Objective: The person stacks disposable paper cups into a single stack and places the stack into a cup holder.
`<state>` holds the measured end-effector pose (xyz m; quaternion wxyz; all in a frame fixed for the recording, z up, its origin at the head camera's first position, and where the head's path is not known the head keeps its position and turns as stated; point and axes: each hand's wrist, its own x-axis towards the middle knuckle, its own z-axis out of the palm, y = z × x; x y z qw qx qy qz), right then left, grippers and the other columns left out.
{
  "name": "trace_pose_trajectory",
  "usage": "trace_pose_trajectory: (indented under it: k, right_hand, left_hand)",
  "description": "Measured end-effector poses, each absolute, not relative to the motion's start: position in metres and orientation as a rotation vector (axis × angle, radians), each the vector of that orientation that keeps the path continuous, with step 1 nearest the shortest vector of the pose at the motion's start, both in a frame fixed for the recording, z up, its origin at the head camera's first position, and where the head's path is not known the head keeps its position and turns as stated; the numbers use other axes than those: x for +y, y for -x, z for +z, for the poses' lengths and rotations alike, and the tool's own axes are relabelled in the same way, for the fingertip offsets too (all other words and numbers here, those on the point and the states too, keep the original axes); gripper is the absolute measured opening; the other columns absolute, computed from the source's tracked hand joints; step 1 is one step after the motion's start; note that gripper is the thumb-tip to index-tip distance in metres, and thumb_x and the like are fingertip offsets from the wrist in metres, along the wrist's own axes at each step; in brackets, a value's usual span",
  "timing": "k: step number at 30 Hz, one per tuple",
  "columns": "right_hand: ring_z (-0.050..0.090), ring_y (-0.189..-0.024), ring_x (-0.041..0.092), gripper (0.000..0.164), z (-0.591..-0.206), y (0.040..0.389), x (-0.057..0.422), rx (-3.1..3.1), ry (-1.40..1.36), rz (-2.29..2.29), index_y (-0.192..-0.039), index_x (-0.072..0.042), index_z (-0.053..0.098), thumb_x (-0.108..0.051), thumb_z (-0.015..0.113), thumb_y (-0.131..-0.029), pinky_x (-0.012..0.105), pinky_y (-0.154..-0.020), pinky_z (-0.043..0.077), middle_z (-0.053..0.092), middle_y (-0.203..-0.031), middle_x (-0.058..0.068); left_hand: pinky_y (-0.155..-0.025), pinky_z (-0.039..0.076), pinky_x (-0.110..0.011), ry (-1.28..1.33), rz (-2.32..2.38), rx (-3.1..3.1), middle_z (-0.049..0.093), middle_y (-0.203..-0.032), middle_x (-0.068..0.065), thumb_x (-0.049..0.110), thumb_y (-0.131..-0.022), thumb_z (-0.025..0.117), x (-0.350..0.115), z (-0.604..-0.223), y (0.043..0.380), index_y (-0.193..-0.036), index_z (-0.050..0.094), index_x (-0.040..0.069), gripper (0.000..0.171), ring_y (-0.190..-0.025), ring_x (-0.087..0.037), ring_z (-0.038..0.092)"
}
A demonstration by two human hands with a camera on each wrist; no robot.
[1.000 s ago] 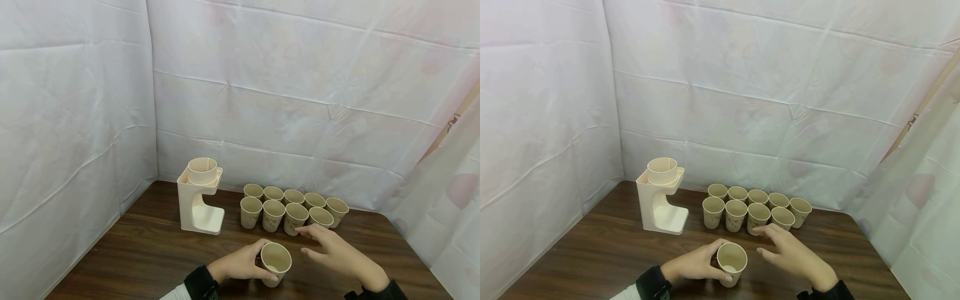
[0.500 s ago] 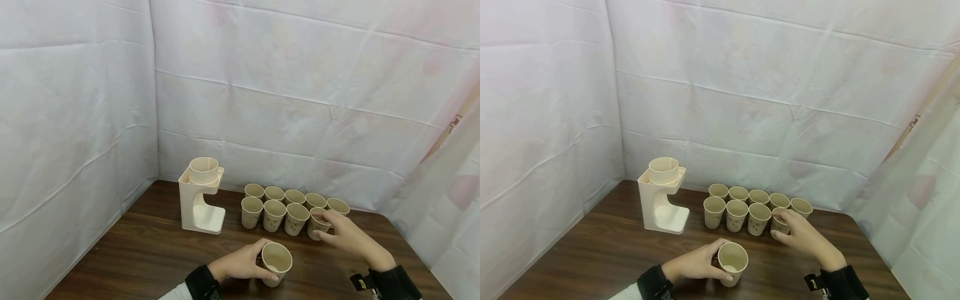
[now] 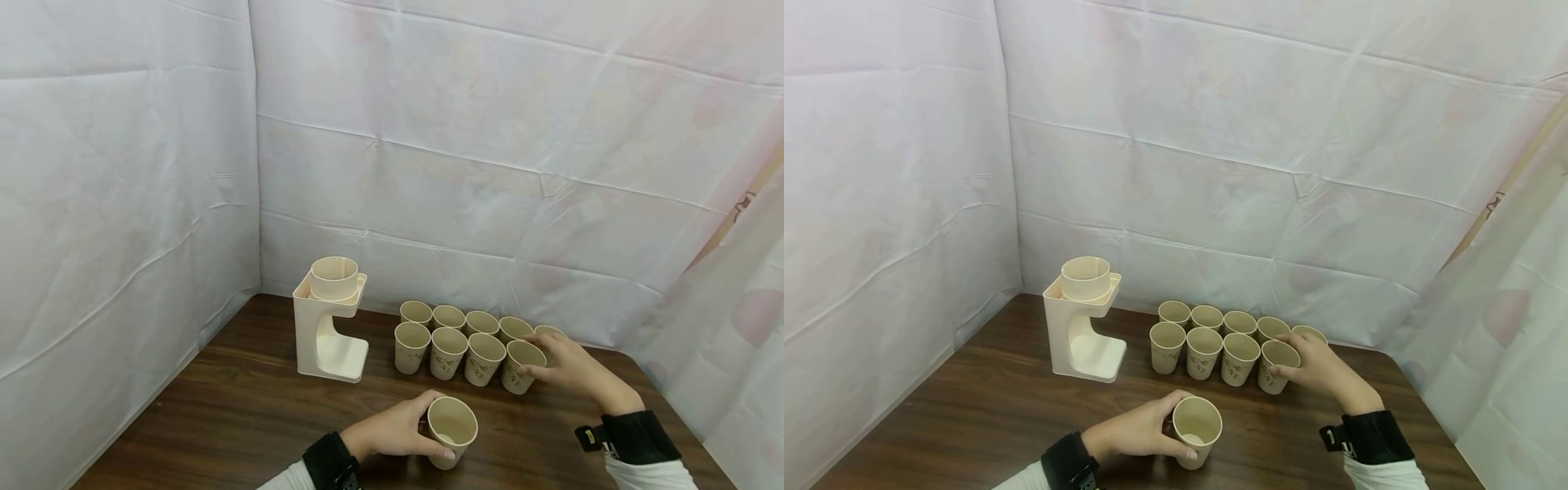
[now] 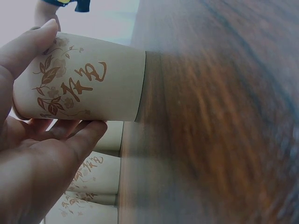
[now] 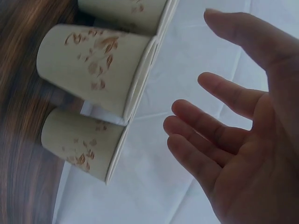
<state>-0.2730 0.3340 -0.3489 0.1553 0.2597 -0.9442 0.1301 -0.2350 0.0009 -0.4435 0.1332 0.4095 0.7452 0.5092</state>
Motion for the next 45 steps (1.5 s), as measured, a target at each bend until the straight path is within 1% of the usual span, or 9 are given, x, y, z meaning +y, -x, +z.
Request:
trace_pose_trajectory:
  k: [4, 8, 18, 24, 27, 33, 37, 42, 45]
  right_hand:
    - [0.049, -0.107, 0.04, 0.059, -0.35, 0.28, 0.338, -2.749, -0.725, 0.34, -0.117, 0.0, 0.058, -0.037, 0.076, -0.075, 0.058, -0.084, 0.044, 0.056, -0.115, 0.025]
    - [0.048, -0.108, 0.042, 0.064, -0.35, 0.285, 0.34, -2.795, -0.703, 0.338, -0.118, 0.002, 0.057, -0.042, 0.074, -0.075, 0.059, -0.084, 0.044, 0.055, -0.116, 0.028]
    - [0.047, -0.109, 0.041, 0.069, -0.353, 0.296, 0.343, -2.845, -0.711, 0.317, -0.119, 0.0, 0.057, -0.05, 0.073, -0.074, 0.058, -0.085, 0.044, 0.055, -0.117, 0.025]
    - [0.048, -0.104, 0.04, 0.069, -0.356, 0.3, 0.343, -2.804, -0.768, 0.307, -0.117, 0.0, 0.058, -0.047, 0.076, -0.07, 0.056, -0.082, 0.044, 0.056, -0.111, 0.023]
    - [0.048, -0.102, 0.039, 0.069, -0.359, 0.301, 0.342, -2.799, -0.751, 0.307, -0.118, -0.004, 0.059, -0.048, 0.078, -0.068, 0.056, -0.081, 0.042, 0.055, -0.107, 0.02]
    - [0.045, -0.095, 0.034, 0.071, -0.365, 0.303, 0.337, -2.855, -0.669, 0.345, -0.121, -0.01, 0.058, -0.05, 0.078, -0.067, 0.051, -0.076, 0.043, 0.048, -0.095, 0.014]
    - [0.044, -0.095, 0.034, 0.071, -0.366, 0.303, 0.336, -2.879, -0.635, 0.342, -0.123, -0.01, 0.057, -0.05, 0.078, -0.067, 0.052, -0.076, 0.044, 0.047, -0.094, 0.013]
    - [0.043, -0.091, 0.03, 0.071, -0.367, 0.304, 0.335, -2.9, -0.628, 0.317, -0.123, -0.011, 0.057, -0.051, 0.077, -0.068, 0.049, -0.074, 0.043, 0.042, -0.091, 0.01]
    - [0.042, -0.088, 0.029, 0.07, -0.366, 0.305, 0.334, -2.906, -0.631, 0.305, -0.122, -0.011, 0.057, -0.05, 0.077, -0.068, 0.048, -0.072, 0.043, 0.04, -0.09, 0.01]
  left_hand:
    - [-0.091, 0.044, -0.027, -1.189, 1.486, 2.137, 0.058, -0.117, 0.005, 0.032, -0.077, 0.077, 0.001, -0.444, 0.236, -0.129, 0.04, 0.021, 0.064, -0.107, -0.007, 0.052]
    - [-0.091, 0.044, -0.027, -1.181, 1.485, 2.131, 0.058, -0.117, 0.005, 0.032, -0.077, 0.076, 0.001, -0.444, 0.236, -0.129, 0.04, 0.021, 0.064, -0.107, -0.007, 0.052]
    - [-0.091, 0.045, -0.026, -1.173, 1.489, 2.127, 0.058, -0.117, 0.004, 0.032, -0.077, 0.077, 0.001, -0.443, 0.235, -0.129, 0.04, 0.021, 0.064, -0.107, -0.008, 0.052]
    - [-0.091, 0.044, -0.026, -1.177, 1.492, 2.122, 0.059, -0.118, 0.002, 0.032, -0.077, 0.076, 0.0, -0.443, 0.236, -0.129, 0.04, 0.022, 0.064, -0.108, -0.009, 0.052]
    - [-0.091, 0.045, -0.026, -1.183, 1.491, 2.124, 0.059, -0.118, 0.003, 0.032, -0.077, 0.077, 0.0, -0.443, 0.236, -0.129, 0.04, 0.022, 0.064, -0.108, -0.009, 0.052]
    - [-0.091, 0.045, -0.026, -1.174, 1.495, 2.114, 0.058, -0.118, 0.003, 0.032, -0.077, 0.077, 0.0, -0.443, 0.236, -0.129, 0.04, 0.022, 0.064, -0.107, -0.009, 0.052]
    - [-0.091, 0.045, -0.026, -1.177, 1.482, 2.131, 0.058, -0.117, 0.003, 0.033, -0.077, 0.077, 0.0, -0.444, 0.236, -0.129, 0.041, 0.022, 0.064, -0.107, -0.008, 0.052]
    - [-0.091, 0.044, -0.027, -1.178, 1.467, 2.153, 0.059, -0.117, 0.004, 0.034, -0.076, 0.077, 0.001, -0.445, 0.237, -0.128, 0.041, 0.023, 0.064, -0.107, -0.008, 0.052]
    - [-0.091, 0.044, -0.027, -1.174, 1.472, 2.144, 0.059, -0.117, 0.004, 0.035, -0.076, 0.077, 0.001, -0.445, 0.237, -0.129, 0.041, 0.023, 0.064, -0.107, -0.008, 0.052]
